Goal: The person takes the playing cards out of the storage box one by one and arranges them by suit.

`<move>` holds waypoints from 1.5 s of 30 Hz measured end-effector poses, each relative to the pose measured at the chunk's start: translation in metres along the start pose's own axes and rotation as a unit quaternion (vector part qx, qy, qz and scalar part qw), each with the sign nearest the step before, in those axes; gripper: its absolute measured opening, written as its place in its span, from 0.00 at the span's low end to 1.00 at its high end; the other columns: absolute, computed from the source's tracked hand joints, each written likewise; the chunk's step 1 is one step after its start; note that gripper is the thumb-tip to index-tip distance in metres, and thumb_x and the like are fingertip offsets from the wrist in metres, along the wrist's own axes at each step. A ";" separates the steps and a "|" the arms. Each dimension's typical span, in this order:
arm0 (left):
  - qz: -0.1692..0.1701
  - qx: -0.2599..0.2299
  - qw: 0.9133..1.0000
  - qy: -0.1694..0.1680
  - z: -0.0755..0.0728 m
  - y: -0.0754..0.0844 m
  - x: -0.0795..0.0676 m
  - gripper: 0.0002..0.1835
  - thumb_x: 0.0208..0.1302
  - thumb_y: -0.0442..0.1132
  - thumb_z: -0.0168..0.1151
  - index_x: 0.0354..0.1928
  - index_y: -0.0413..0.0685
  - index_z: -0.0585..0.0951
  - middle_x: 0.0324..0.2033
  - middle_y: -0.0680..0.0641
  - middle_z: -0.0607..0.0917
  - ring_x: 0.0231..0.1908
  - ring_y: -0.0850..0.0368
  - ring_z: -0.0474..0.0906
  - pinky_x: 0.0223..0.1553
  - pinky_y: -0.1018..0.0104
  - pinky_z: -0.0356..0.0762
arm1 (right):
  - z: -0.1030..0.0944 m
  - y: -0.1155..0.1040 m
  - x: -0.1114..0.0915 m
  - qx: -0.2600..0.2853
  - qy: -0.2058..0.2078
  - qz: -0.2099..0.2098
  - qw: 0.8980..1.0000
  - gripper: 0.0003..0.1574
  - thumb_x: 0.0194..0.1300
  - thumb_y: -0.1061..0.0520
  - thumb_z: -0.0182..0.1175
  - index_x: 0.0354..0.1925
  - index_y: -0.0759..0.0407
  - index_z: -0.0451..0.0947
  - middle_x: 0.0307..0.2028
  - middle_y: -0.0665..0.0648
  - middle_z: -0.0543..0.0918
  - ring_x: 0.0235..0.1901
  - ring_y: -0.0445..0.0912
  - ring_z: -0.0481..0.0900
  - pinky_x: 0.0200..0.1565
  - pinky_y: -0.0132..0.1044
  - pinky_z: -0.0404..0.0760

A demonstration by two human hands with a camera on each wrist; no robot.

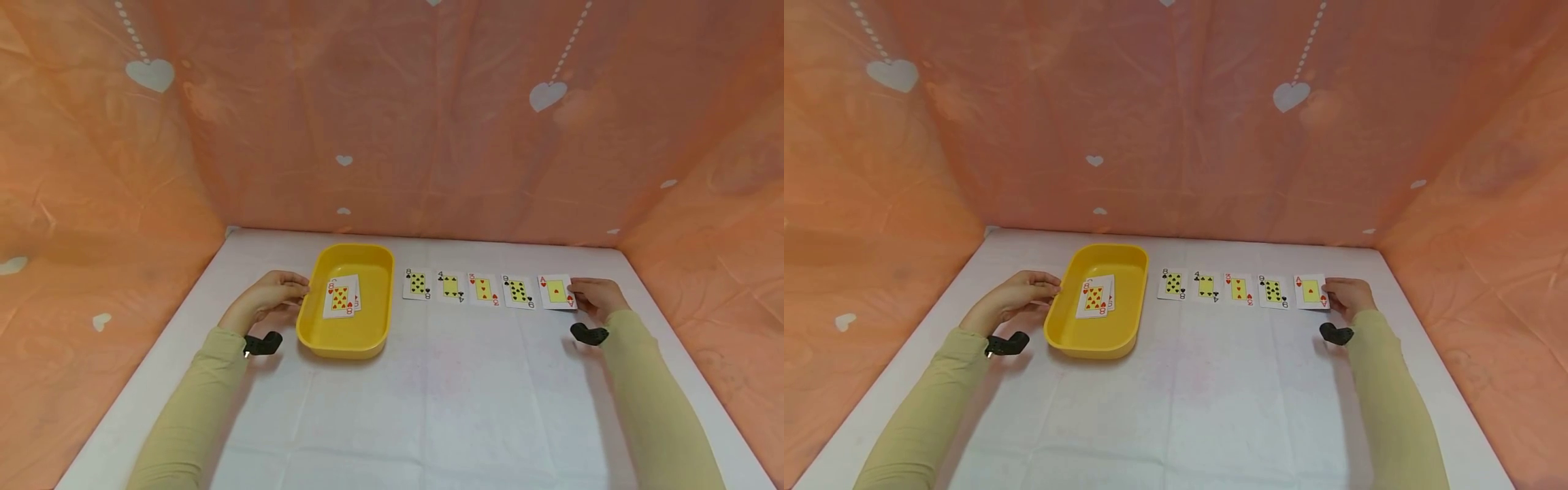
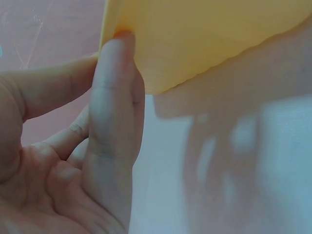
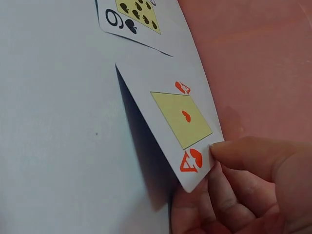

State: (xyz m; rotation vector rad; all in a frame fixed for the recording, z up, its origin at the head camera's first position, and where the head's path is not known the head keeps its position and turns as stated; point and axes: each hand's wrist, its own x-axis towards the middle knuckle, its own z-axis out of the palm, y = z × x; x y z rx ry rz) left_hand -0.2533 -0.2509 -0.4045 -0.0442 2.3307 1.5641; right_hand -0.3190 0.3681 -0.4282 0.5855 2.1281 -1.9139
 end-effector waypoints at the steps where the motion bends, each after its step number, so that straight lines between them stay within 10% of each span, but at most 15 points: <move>1: 0.000 0.000 1.000 0.000 0.000 0.000 0.000 0.21 0.70 0.37 0.55 0.58 0.28 0.70 0.42 0.40 0.82 0.36 0.56 0.81 0.39 0.62 0.81 | 0.000 0.000 0.001 0.001 0.000 -0.002 1.000 0.38 0.67 0.64 0.56 0.71 0.66 0.54 0.26 0.42 0.77 0.30 0.37 0.77 0.37 0.31 0.80; 22: -0.003 0.010 1.000 0.000 0.001 0.001 0.000 0.22 0.70 0.37 0.55 0.58 0.27 0.69 0.43 0.39 0.82 0.36 0.56 0.80 0.38 0.64 0.80 | 0.001 0.004 -0.002 -0.091 0.017 -0.010 0.996 0.35 0.68 0.59 0.58 0.69 0.64 0.61 0.61 0.62 0.67 0.37 0.39 0.75 0.41 0.29 0.79; 34: -0.011 0.017 1.000 0.002 0.001 0.004 0.000 0.23 0.69 0.39 0.56 0.58 0.29 0.70 0.43 0.40 0.82 0.37 0.56 0.80 0.38 0.63 0.80 | 0.000 -0.001 -0.016 -0.106 -0.001 -0.033 0.994 0.34 0.71 0.55 0.54 0.69 0.67 0.59 0.53 0.58 0.73 0.39 0.38 0.77 0.44 0.31 0.79; 40: -0.009 0.008 1.000 0.000 0.001 0.003 0.000 0.22 0.70 0.38 0.56 0.58 0.28 0.69 0.45 0.39 0.82 0.36 0.56 0.80 0.41 0.61 0.80 | 0.000 -0.003 -0.018 -0.102 -0.009 -0.055 0.993 0.35 0.71 0.56 0.55 0.69 0.70 0.58 0.33 0.43 0.79 0.36 0.36 0.80 0.45 0.33 0.80; 45: -0.004 -0.002 1.000 -0.004 0.001 0.001 0.002 0.21 0.70 0.37 0.55 0.57 0.28 0.69 0.44 0.39 0.81 0.36 0.56 0.80 0.43 0.61 0.80 | 0.003 -0.005 -0.021 -0.116 -0.012 -0.077 0.990 0.36 0.71 0.53 0.54 0.69 0.68 0.58 0.43 0.49 0.77 0.39 0.37 0.78 0.45 0.31 0.79</move>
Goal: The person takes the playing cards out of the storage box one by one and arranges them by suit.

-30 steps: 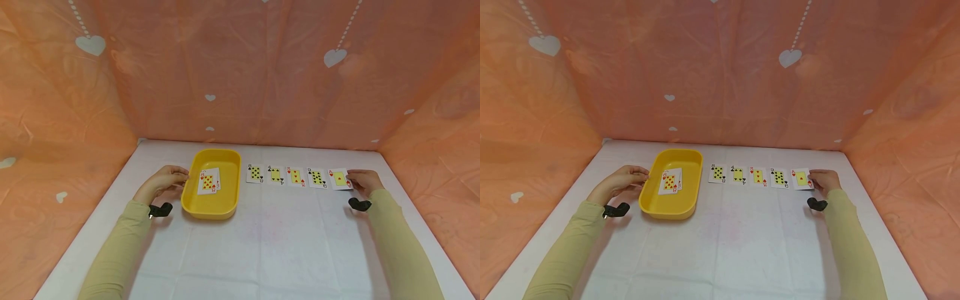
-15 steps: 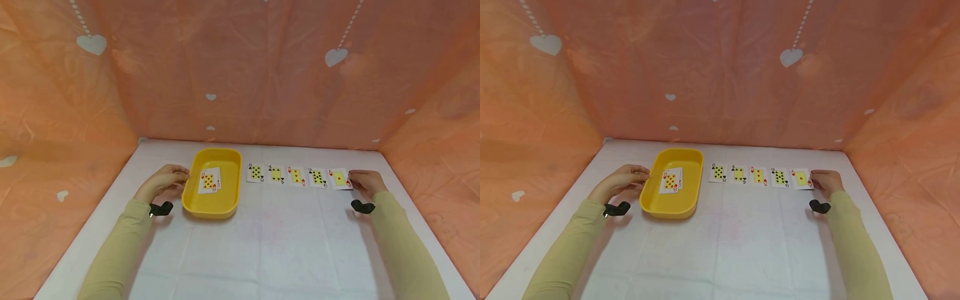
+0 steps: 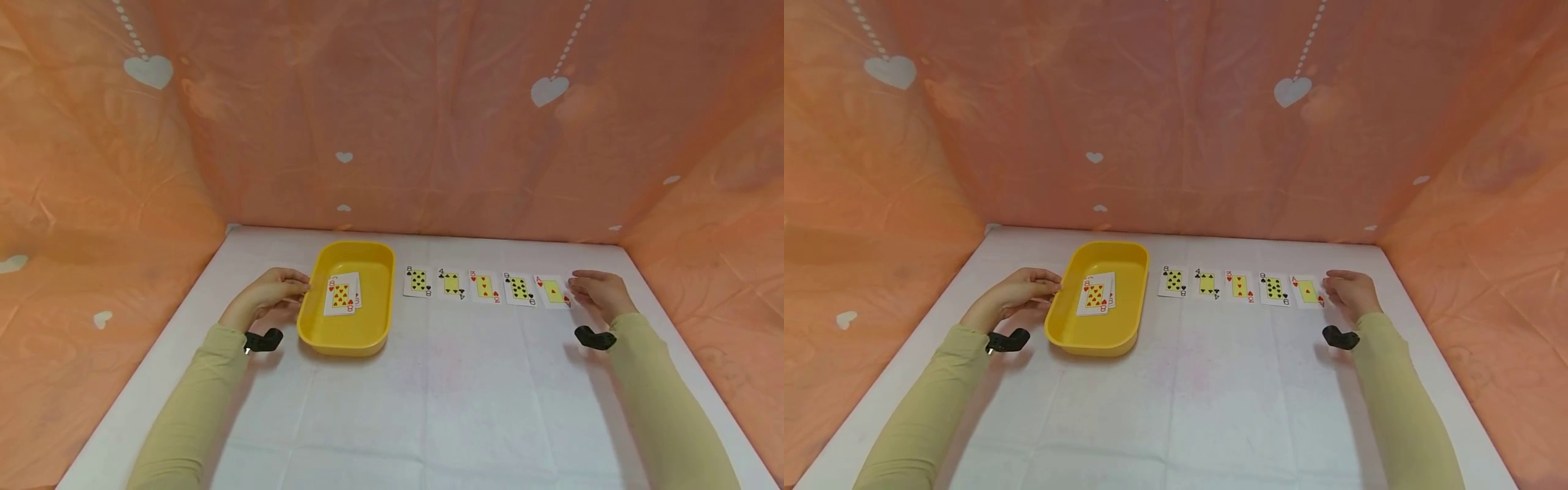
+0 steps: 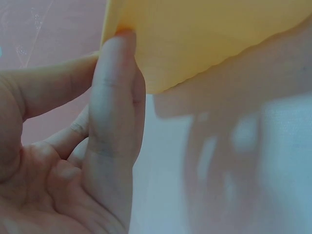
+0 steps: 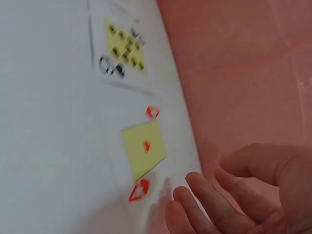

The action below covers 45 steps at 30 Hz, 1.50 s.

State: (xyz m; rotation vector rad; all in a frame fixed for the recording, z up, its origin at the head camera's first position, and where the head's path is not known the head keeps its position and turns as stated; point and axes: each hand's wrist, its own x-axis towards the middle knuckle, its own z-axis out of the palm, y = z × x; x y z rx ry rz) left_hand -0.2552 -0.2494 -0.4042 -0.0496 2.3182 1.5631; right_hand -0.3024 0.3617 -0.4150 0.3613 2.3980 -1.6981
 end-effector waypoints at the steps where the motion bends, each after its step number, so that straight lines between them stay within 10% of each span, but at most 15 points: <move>1: 0.000 0.000 1.000 0.000 0.000 0.000 0.000 0.21 0.70 0.37 0.55 0.57 0.27 0.69 0.44 0.39 0.81 0.36 0.56 0.80 0.43 0.61 0.80 | 0.001 -0.001 -0.001 -0.002 -0.002 -0.007 1.000 0.36 0.71 0.52 0.53 0.69 0.67 0.58 0.47 0.53 0.76 0.40 0.37 0.78 0.46 0.31 0.78; 9: -0.004 0.002 1.000 0.005 0.001 0.000 0.002 0.20 0.70 0.37 0.55 0.57 0.29 0.70 0.45 0.40 0.81 0.37 0.55 0.80 0.43 0.60 0.80 | 0.007 -0.021 -0.015 0.020 -0.078 -0.066 0.995 0.40 0.73 0.48 0.50 0.72 0.66 0.50 0.66 0.66 0.61 0.58 0.44 0.72 0.60 0.41 0.66; 27: -0.019 0.006 1.000 0.009 0.001 0.003 0.001 0.21 0.70 0.38 0.55 0.58 0.30 0.69 0.46 0.39 0.82 0.37 0.55 0.80 0.44 0.59 0.79 | 0.046 -0.072 -0.042 0.142 -0.203 -0.153 0.957 0.30 0.71 0.58 0.55 0.65 0.67 0.60 0.55 0.55 0.78 0.56 0.47 0.76 0.56 0.39 0.72; 45: -0.016 -0.003 1.000 0.011 0.000 0.001 0.000 0.22 0.70 0.38 0.56 0.59 0.29 0.69 0.46 0.38 0.80 0.36 0.56 0.79 0.45 0.58 0.79 | 0.134 -0.118 -0.043 0.170 -0.266 -0.165 0.934 0.26 0.71 0.62 0.53 0.64 0.70 0.63 0.58 0.63 0.76 0.59 0.56 0.71 0.61 0.46 0.68</move>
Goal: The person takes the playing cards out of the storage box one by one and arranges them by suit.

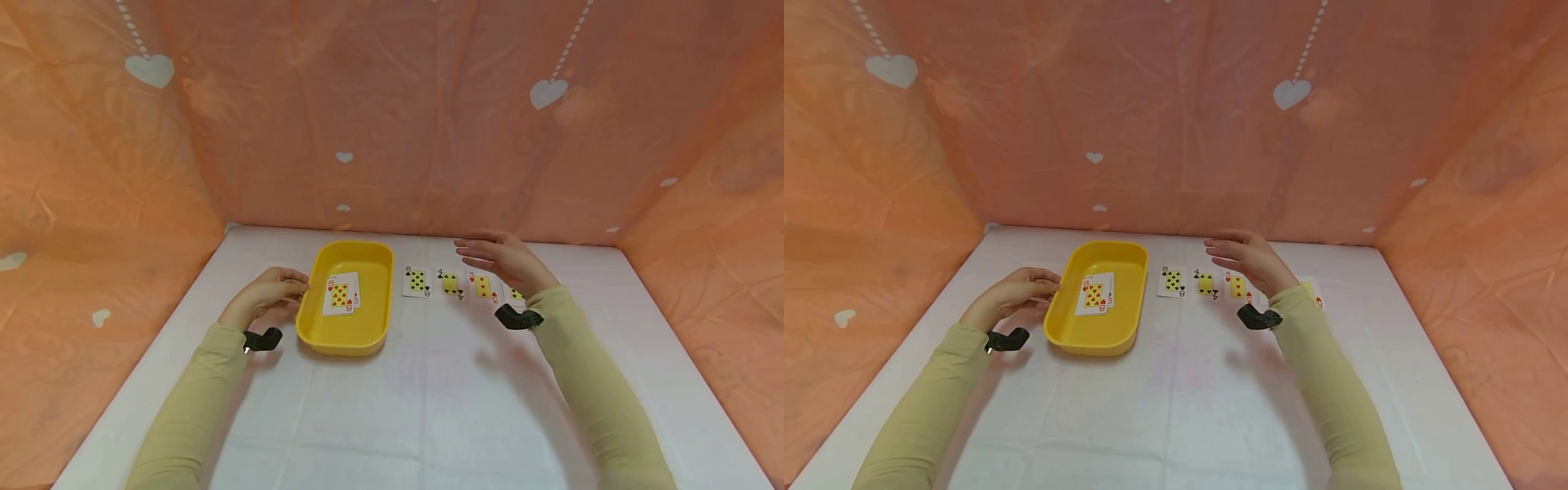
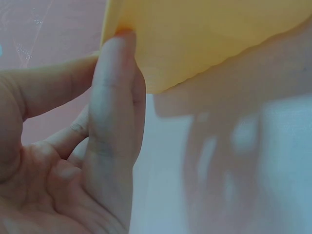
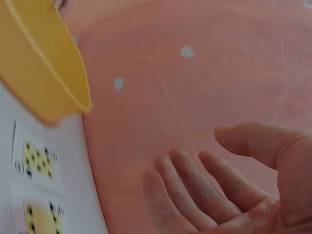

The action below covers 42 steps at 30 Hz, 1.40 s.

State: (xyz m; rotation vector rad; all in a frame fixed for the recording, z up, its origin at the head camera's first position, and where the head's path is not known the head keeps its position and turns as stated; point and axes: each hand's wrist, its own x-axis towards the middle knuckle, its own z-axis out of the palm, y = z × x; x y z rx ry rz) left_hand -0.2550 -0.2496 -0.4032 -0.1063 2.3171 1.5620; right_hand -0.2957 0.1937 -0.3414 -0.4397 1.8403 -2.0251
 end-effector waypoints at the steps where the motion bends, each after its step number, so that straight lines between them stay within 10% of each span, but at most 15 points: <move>1: -0.002 0.000 1.000 0.001 0.000 0.000 0.000 0.22 0.70 0.38 0.56 0.59 0.30 0.69 0.46 0.39 0.80 0.36 0.56 0.79 0.45 0.58 0.79 | 0.005 0.000 0.003 0.000 -0.004 0.001 1.000 0.26 0.71 0.62 0.53 0.64 0.70 0.63 0.58 0.64 0.75 0.59 0.56 0.72 0.60 0.46 0.69; 42: 0.009 0.006 1.000 -0.001 0.006 0.002 0.005 0.20 0.70 0.37 0.55 0.58 0.30 0.71 0.46 0.38 0.81 0.38 0.53 0.79 0.41 0.62 0.80 | 0.156 0.050 0.076 -0.016 -0.061 0.143 0.988 0.27 0.71 0.60 0.54 0.63 0.74 0.64 0.63 0.68 0.67 0.60 0.56 0.71 0.59 0.46 0.69</move>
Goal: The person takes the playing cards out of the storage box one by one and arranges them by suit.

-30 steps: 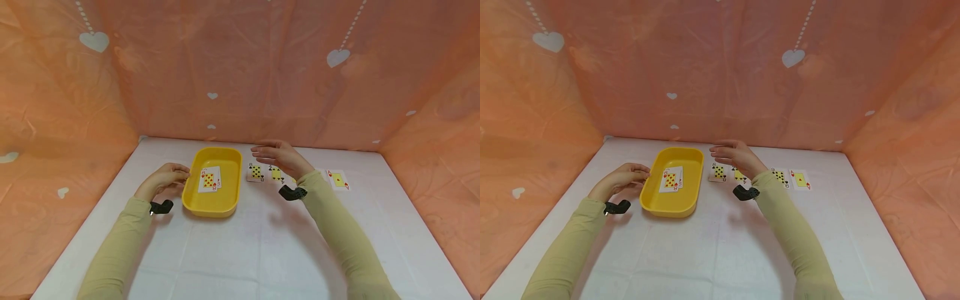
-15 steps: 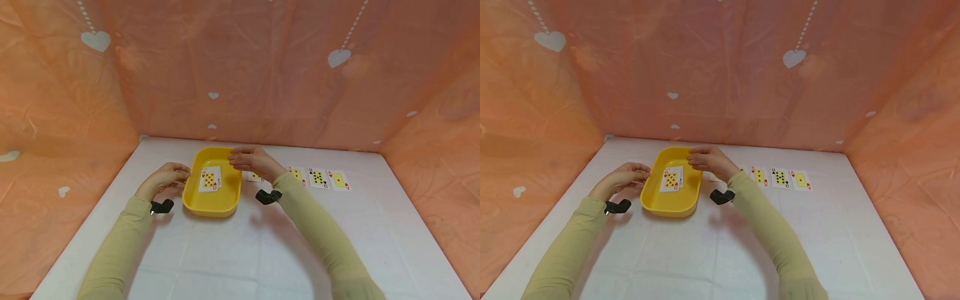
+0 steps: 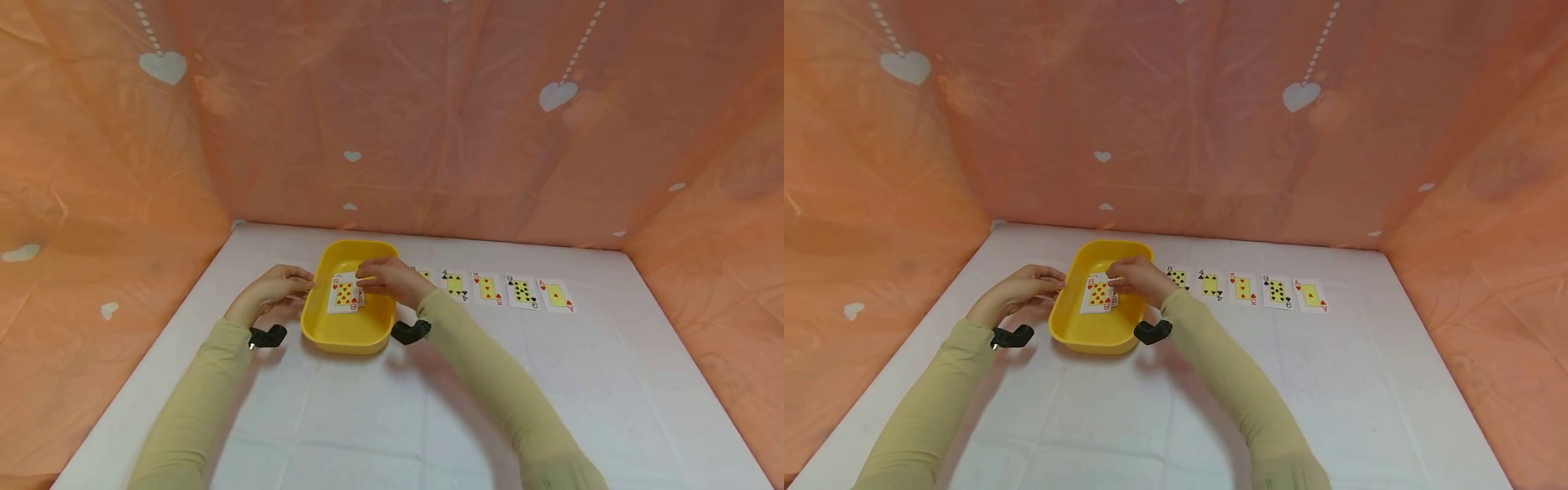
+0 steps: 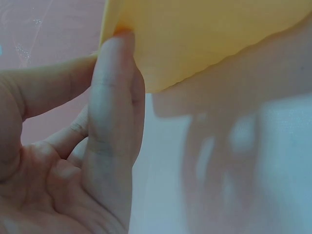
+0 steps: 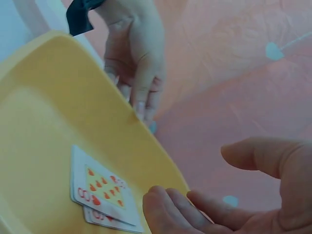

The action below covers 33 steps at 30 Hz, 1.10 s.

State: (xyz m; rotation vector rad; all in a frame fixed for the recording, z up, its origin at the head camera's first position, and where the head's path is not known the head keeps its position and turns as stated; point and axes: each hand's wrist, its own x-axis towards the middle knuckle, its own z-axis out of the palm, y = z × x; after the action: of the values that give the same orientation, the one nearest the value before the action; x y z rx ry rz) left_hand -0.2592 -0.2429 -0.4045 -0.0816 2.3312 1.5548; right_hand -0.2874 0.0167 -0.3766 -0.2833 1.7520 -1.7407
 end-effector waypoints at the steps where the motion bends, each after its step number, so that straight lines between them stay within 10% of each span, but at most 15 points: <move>1: -0.002 -0.001 1.000 0.001 0.000 0.001 0.000 0.20 0.70 0.37 0.55 0.57 0.30 0.71 0.46 0.39 0.80 0.38 0.53 0.79 0.41 0.62 0.80 | 0.001 0.002 0.001 -0.004 -0.001 0.001 1.000 0.27 0.71 0.60 0.53 0.62 0.74 0.65 0.64 0.68 0.66 0.60 0.57 0.70 0.60 0.46 0.69; 18: -0.002 0.007 1.000 0.002 0.001 0.002 0.000 0.21 0.70 0.37 0.55 0.58 0.28 0.70 0.46 0.38 0.80 0.38 0.55 0.80 0.41 0.63 0.80 | 0.009 0.009 0.016 -0.066 0.039 0.058 0.995 0.30 0.66 0.54 0.56 0.59 0.72 0.69 0.46 0.64 0.71 0.39 0.51 0.72 0.56 0.45 0.71; 33: -0.010 0.000 1.000 0.004 0.001 0.002 0.000 0.22 0.70 0.38 0.55 0.59 0.29 0.69 0.47 0.38 0.79 0.38 0.56 0.79 0.45 0.61 0.79 | 0.014 0.013 0.026 -0.012 0.075 0.110 0.991 0.38 0.64 0.54 0.59 0.64 0.73 0.59 0.56 0.70 0.68 0.50 0.57 0.74 0.54 0.43 0.75</move>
State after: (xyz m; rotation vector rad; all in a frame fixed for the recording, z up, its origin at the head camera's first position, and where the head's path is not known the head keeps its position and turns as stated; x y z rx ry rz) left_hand -0.2591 -0.2416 -0.4026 -0.1127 2.3302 1.5469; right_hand -0.2958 -0.0079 -0.3952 0.0320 1.8355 -1.6166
